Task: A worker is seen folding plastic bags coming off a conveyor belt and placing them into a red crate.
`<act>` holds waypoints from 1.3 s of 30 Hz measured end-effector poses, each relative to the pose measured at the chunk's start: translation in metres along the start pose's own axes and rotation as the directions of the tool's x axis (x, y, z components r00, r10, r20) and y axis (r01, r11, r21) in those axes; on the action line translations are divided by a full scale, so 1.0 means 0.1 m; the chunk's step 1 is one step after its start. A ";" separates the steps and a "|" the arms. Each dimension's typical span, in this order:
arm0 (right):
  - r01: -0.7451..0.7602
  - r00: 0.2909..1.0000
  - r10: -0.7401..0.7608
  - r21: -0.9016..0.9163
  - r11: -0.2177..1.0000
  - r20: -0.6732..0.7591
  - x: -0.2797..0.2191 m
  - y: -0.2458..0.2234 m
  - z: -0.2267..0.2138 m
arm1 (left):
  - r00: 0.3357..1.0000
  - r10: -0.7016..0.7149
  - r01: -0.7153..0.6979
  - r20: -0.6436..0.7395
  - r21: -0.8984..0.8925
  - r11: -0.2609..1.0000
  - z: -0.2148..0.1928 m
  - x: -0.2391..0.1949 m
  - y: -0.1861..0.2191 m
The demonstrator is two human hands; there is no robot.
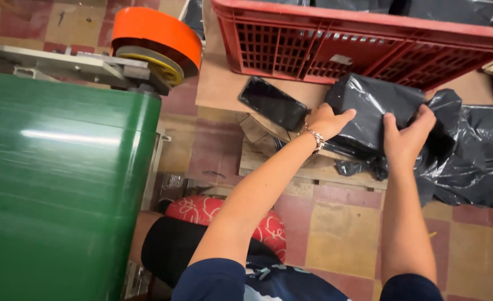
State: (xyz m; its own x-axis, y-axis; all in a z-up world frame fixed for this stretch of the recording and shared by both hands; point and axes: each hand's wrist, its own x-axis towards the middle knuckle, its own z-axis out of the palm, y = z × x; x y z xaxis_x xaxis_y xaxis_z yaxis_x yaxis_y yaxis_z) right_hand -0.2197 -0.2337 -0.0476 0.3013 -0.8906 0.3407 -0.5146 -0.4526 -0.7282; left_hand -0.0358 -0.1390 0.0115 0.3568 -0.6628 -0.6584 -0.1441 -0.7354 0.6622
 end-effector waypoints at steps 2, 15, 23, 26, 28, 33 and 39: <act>-0.043 0.999 0.042 -0.040 0.998 -0.017 -0.01 0.05 0.03 | 1.000 -0.011 0.011 0.002 -0.020 1.000 -0.04 -0.03 0.08; -0.167 0.985 0.171 0.114 0.979 -0.020 -0.12 0.18 0.00 | 0.999 0.043 -0.045 -0.012 -0.189 0.981 0.24 -0.10 0.33; -0.028 0.987 0.070 0.276 0.961 -0.145 -0.41 0.26 -0.12 | 0.889 0.441 -0.453 -0.123 -0.106 0.885 0.45 -0.42 -0.04; -0.121 0.966 0.228 0.556 0.822 -0.126 -0.67 0.45 -0.19 | 0.845 0.526 -0.533 -0.091 -0.065 0.844 0.31 -0.83 -0.16; -0.260 0.922 0.387 0.735 0.627 -0.004 -0.80 0.40 -0.22 | 0.838 0.543 -0.546 -0.063 -0.049 0.837 0.18 -1.06 -0.24; -0.287 0.941 0.323 0.740 0.609 0.099 -0.46 -0.27 -0.30 | 0.829 0.533 -0.558 -0.168 -0.204 0.804 -0.39 -1.60 -0.09; -0.260 0.964 0.206 0.760 0.595 0.169 1.42 -1.26 -0.22 | 0.616 0.624 -0.787 -0.480 -0.360 0.500 -1.08 -2.38 -0.27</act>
State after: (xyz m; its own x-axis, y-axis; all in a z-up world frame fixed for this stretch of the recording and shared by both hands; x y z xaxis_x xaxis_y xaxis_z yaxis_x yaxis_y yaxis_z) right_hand -0.1292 -0.3039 0.1056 0.3194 -0.9444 0.0779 0.2252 -0.0042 -0.9743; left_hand -0.0168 0.0537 0.1893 0.5733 -0.7995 0.1792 -0.0203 0.2048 0.9786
